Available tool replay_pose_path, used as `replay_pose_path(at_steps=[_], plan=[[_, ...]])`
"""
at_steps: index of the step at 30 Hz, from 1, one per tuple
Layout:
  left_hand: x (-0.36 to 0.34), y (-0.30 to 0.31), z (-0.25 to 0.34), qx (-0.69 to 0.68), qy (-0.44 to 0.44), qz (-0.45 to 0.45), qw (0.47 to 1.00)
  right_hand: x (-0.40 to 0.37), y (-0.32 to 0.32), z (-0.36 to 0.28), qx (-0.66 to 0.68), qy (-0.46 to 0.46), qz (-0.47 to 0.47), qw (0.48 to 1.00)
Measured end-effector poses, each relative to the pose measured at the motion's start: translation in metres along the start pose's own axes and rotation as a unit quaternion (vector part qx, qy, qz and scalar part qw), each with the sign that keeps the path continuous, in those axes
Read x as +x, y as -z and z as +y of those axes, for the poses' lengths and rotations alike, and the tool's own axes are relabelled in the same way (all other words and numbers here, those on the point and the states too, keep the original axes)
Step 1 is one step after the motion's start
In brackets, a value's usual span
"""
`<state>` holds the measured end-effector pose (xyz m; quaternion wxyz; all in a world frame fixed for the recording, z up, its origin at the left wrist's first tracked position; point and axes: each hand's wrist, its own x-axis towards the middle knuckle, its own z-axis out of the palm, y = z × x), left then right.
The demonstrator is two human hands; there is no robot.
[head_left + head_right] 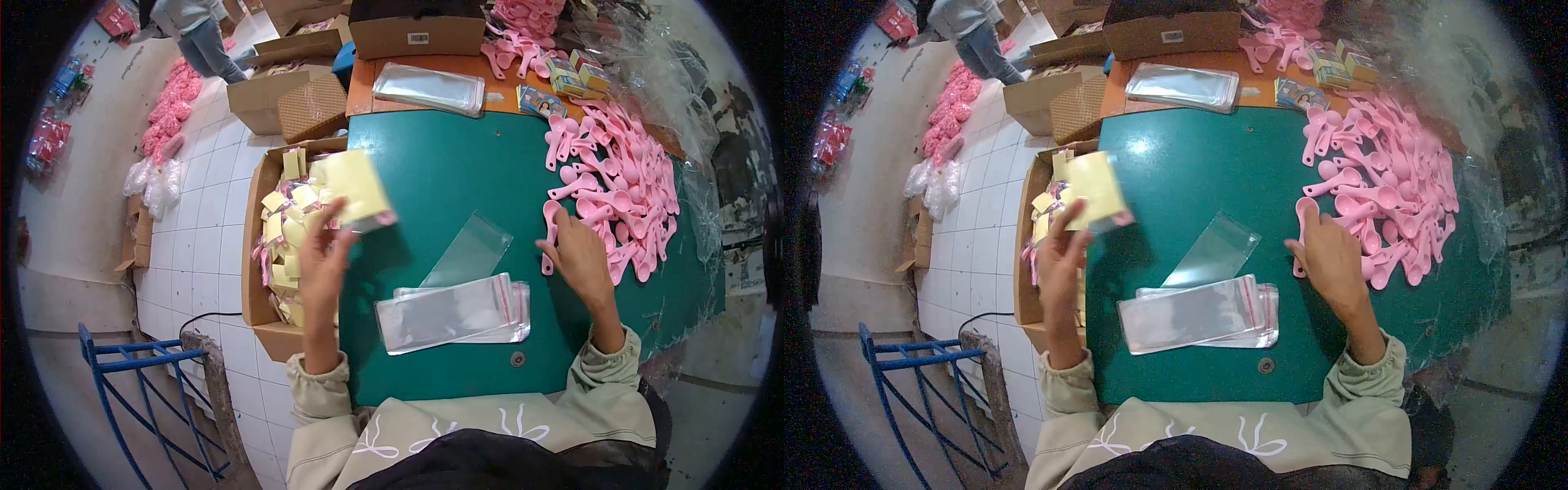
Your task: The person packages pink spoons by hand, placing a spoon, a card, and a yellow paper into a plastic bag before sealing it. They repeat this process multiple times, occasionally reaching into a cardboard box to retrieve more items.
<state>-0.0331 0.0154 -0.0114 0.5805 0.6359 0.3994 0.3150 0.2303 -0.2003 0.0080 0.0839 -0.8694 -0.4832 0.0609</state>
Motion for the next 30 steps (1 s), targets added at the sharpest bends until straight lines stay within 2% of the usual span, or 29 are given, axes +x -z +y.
replay_pose_path(at_steps=[1,3,5,7,8,9,10,11,14,17,18,20,21,24,26,30], plan=[[0.003,0.011,-0.004,-0.008,-0.029,0.051,0.998,-0.002,-0.004,0.007,-0.012,-0.017,-0.023,1.000],[0.017,0.042,-0.031,0.181,-0.116,0.092,0.972,-0.002,-0.008,0.010,-0.009,-0.042,-0.037,0.998],[0.020,0.044,-0.029,0.339,-0.173,0.133,0.915,-0.003,-0.009,0.008,0.021,-0.062,-0.022,0.998],[0.017,0.030,-0.019,0.461,-0.202,0.176,0.846,-0.002,-0.010,0.014,0.058,-0.034,-0.002,0.998],[0.011,0.012,-0.001,0.386,-0.207,0.101,0.894,-0.001,-0.011,0.017,0.075,-0.020,0.008,0.997],[0.007,-0.009,0.005,0.353,-0.196,0.015,0.915,0.001,-0.012,0.022,0.060,0.004,0.017,0.998],[0.003,-0.031,0.009,0.316,-0.183,-0.071,0.928,0.004,-0.014,0.027,0.045,0.030,0.026,0.998],[0.000,-0.054,0.007,0.333,-0.211,-0.118,0.911,0.008,-0.014,0.030,0.029,0.056,0.035,0.997],[-0.015,-0.108,-0.005,0.369,-0.249,-0.160,0.881,0.024,0.015,0.022,0.078,0.068,0.028,0.994],[-0.014,-0.119,-0.016,0.368,-0.271,-0.190,0.869,0.031,0.032,0.015,0.150,0.105,0.069,0.981],[-0.015,-0.118,-0.017,0.345,-0.272,-0.187,0.878,0.030,0.037,0.011,0.176,0.094,0.051,0.979],[-0.014,-0.113,-0.017,0.301,-0.275,-0.179,0.895,0.031,0.034,0.010,0.148,0.137,0.077,0.976],[-0.011,-0.111,-0.019,0.247,-0.243,-0.200,0.916,0.032,0.032,0.009,0.133,0.158,0.090,0.974],[-0.002,-0.107,-0.024,0.067,-0.136,-0.252,0.956,0.032,0.044,-0.003,0.315,0.092,0.027,0.944],[0.001,-0.106,-0.024,-0.068,-0.061,-0.268,0.959,0.036,0.039,-0.005,0.319,0.063,0.071,0.943],[0.002,-0.101,-0.019,-0.113,0.034,-0.305,0.945,0.038,0.036,-0.015,0.381,0.034,0.094,0.919]])
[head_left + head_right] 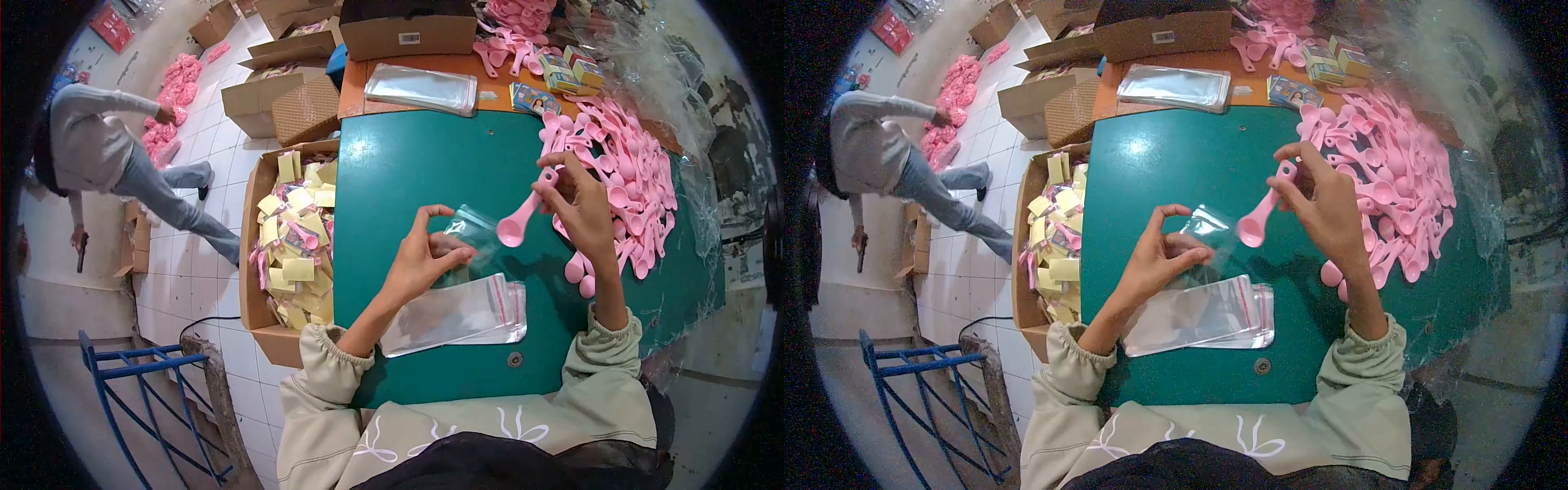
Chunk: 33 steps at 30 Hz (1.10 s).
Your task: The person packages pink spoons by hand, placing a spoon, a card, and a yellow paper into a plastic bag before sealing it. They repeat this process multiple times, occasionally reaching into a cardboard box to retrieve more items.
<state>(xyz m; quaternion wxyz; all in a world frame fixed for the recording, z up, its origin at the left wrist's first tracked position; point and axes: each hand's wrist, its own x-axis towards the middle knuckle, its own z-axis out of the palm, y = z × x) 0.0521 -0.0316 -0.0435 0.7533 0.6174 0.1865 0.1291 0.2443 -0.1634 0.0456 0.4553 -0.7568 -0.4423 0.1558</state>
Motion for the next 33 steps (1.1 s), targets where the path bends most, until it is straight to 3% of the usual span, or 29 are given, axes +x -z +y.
replay_pose_path(at_steps=[9,12,16,20,23,25,28,31,33], plan=[[-0.003,-0.001,0.009,-0.058,0.049,-0.043,0.996,-0.008,-0.026,-0.005,0.158,-0.005,0.039,0.987],[-0.003,-0.002,0.012,-0.069,0.045,-0.043,0.996,-0.010,-0.028,-0.008,0.135,-0.029,-0.010,0.990],[-0.004,-0.003,0.013,-0.090,0.015,-0.053,0.994,-0.016,-0.043,-0.006,0.092,0.022,-0.053,0.994],[-0.006,0.001,0.014,-0.064,0.015,-0.038,0.997,-0.017,-0.044,-0.006,0.116,0.020,-0.045,0.992],[-0.009,0.010,0.023,-0.076,0.080,-0.089,0.990,-0.015,-0.041,-0.006,0.104,0.036,-0.019,0.994],[-0.008,0.011,0.032,-0.043,0.034,-0.086,0.995,-0.016,-0.039,-0.013,0.084,0.037,-0.046,0.995],[-0.008,0.011,0.035,-0.067,-0.001,-0.041,0.997,-0.009,-0.048,-0.016,0.054,0.233,-0.122,0.963],[-0.014,0.011,0.047,-0.118,-0.022,0.006,0.993,-0.006,-0.055,-0.014,0.010,0.266,-0.203,0.942],[-0.016,0.016,0.050,-0.100,-0.078,0.017,0.992,0.030,-0.036,-0.006,0.077,0.254,-0.193,0.945]])
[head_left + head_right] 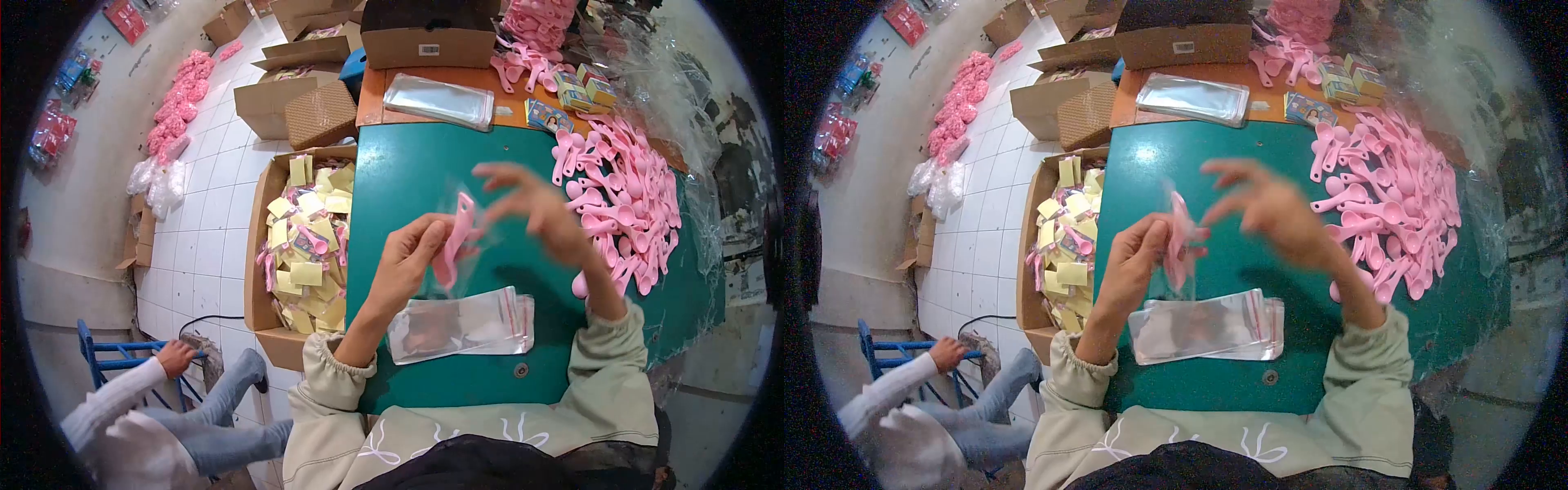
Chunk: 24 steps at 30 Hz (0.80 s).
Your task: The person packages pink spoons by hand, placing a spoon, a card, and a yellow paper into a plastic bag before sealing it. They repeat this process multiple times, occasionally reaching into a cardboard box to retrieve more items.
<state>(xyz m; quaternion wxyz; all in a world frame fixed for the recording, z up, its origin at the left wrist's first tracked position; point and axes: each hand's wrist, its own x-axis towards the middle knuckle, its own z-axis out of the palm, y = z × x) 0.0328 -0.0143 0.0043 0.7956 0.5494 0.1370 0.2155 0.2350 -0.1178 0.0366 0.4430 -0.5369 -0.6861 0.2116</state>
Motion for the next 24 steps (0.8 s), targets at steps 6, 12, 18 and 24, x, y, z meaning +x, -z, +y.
replay_pose_path(at_steps=[6,12,18,24], plan=[[-0.003,0.017,0.008,0.072,-0.200,-0.057,0.975,0.018,0.164,0.180,-0.420,-0.346,0.164,0.823],[-0.008,0.011,0.016,0.041,-0.142,-0.005,0.989,-0.011,0.167,0.236,-0.359,-0.350,0.226,0.835],[-0.006,0.004,0.023,0.097,-0.087,-0.013,0.991,-0.023,0.172,0.243,-0.484,-0.246,0.288,0.789],[-0.008,0.002,0.015,0.187,-0.080,-0.061,0.977,-0.004,0.152,0.157,-0.516,-0.166,0.248,0.803]])
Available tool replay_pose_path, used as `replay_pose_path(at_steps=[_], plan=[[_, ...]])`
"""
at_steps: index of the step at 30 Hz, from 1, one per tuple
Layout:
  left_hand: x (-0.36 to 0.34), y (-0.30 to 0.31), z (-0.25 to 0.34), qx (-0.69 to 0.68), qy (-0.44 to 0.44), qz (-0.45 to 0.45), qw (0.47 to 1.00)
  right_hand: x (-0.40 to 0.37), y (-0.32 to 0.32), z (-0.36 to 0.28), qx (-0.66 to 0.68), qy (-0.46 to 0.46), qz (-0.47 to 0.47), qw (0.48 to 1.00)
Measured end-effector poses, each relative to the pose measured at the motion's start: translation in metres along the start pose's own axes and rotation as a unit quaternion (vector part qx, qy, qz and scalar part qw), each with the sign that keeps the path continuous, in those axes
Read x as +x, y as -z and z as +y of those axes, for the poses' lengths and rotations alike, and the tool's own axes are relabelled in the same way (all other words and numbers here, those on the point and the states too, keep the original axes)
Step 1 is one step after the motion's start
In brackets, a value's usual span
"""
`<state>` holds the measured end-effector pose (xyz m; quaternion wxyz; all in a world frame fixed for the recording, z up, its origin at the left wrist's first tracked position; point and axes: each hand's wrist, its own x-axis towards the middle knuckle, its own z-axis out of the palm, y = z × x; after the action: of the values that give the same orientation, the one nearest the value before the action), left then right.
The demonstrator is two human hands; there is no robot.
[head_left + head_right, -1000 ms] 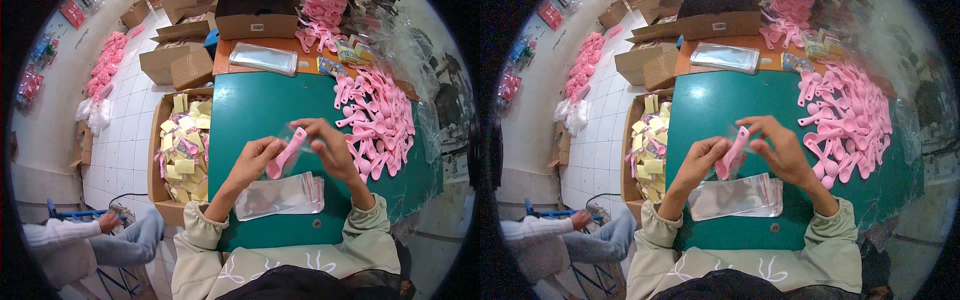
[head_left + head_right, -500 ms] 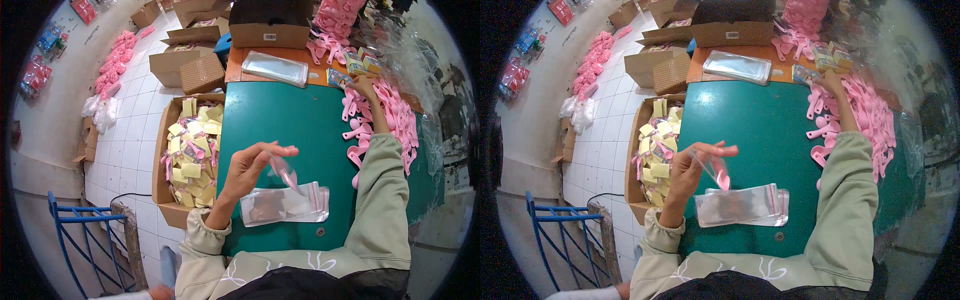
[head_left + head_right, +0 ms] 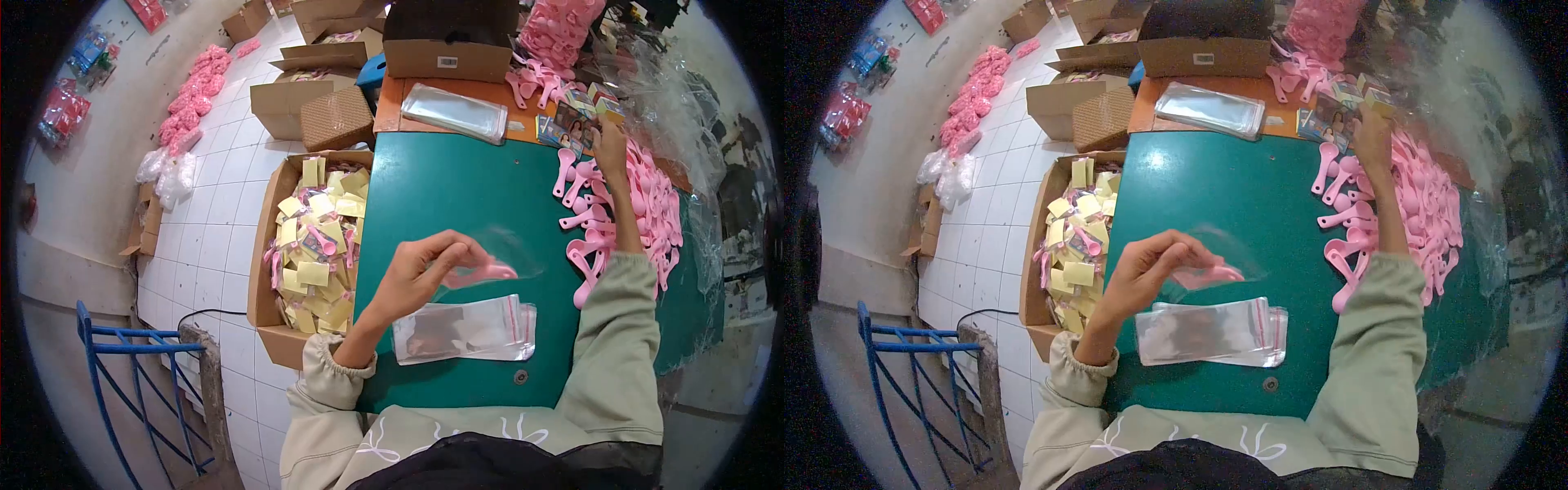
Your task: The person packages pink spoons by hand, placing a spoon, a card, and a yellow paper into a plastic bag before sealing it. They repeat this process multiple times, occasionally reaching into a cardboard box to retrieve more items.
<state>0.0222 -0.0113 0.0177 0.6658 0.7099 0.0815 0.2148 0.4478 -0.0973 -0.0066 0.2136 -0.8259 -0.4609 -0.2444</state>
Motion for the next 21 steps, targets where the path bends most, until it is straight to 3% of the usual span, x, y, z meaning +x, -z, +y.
replay_pose_path(at_steps=[2,4,6,9,12,15,18,21], plan=[[0.000,0.003,-0.001,-0.024,0.013,0.022,0.999,-0.012,0.053,-0.056,0.183,0.000,-0.051,0.982],[0.001,0.003,0.000,-0.055,0.029,0.034,0.997,-0.034,0.107,-0.113,0.386,-0.010,-0.101,0.917],[0.003,0.001,0.005,-0.090,0.044,0.036,0.994,-0.057,0.144,-0.148,0.473,-0.037,-0.132,0.870],[0.003,-0.003,0.008,-0.049,0.048,0.038,0.997,-0.072,0.173,-0.172,0.466,0.044,-0.157,0.870],[0.003,-0.005,0.006,-0.047,0.055,0.016,0.997,-0.071,0.182,-0.173,0.320,0.160,-0.181,0.916],[0.002,-0.006,0.008,0.029,0.037,-0.008,0.999,-0.071,0.184,-0.179,0.310,0.172,-0.218,0.909],[0.001,-0.007,0.009,0.147,0.078,-0.019,0.986,-0.075,0.182,-0.188,0.295,0.182,-0.249,0.904],[0.001,-0.007,0.007,0.118,0.096,-0.016,0.988,-0.079,0.178,-0.187,0.299,0.167,-0.279,0.897]])
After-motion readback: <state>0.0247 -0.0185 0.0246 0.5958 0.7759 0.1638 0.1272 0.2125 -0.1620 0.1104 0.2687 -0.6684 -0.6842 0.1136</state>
